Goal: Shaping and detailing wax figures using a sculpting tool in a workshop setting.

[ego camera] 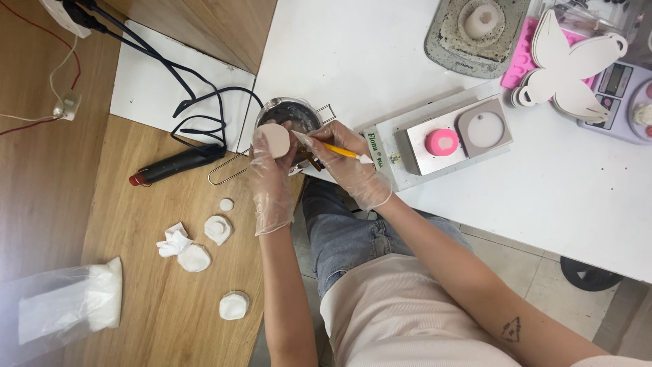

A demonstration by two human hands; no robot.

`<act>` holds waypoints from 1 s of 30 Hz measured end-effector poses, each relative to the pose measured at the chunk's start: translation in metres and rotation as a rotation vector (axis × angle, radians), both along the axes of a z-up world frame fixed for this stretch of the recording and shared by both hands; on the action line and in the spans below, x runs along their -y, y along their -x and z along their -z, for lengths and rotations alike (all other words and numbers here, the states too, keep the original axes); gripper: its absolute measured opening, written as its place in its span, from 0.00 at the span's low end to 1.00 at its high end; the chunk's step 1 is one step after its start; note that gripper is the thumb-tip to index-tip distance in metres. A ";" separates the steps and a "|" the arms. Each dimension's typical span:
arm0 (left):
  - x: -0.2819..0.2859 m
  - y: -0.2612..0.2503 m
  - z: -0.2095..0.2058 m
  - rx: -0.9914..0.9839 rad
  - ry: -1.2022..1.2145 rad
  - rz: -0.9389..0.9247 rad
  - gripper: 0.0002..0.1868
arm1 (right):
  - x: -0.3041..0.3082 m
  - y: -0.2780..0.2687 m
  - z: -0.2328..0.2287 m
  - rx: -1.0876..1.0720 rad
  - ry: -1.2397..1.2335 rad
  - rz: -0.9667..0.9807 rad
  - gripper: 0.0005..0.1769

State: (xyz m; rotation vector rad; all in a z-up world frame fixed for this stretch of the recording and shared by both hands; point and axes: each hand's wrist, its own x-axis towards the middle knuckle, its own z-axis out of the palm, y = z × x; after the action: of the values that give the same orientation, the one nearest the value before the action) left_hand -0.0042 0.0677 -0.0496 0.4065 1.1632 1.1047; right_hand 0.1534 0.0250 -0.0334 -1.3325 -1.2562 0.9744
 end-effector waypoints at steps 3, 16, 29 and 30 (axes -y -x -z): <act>0.001 0.001 0.003 0.009 -0.031 0.020 0.29 | 0.001 0.000 0.006 -0.025 0.008 0.002 0.08; -0.001 0.017 0.006 0.245 -0.041 -0.105 0.30 | -0.001 -0.004 0.003 0.142 0.013 0.013 0.08; 0.070 0.083 0.029 -0.144 0.025 -0.423 0.21 | 0.036 -0.047 0.001 -0.087 -0.038 -0.096 0.07; 0.083 0.090 0.032 -0.228 0.104 -0.421 0.21 | 0.034 -0.053 -0.004 -0.125 0.113 0.048 0.08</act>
State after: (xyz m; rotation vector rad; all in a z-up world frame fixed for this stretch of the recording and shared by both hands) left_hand -0.0944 -0.0157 -0.0820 0.2130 1.5480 1.3772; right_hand 0.2067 -0.0090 -0.0291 -1.3603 -1.0836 1.0919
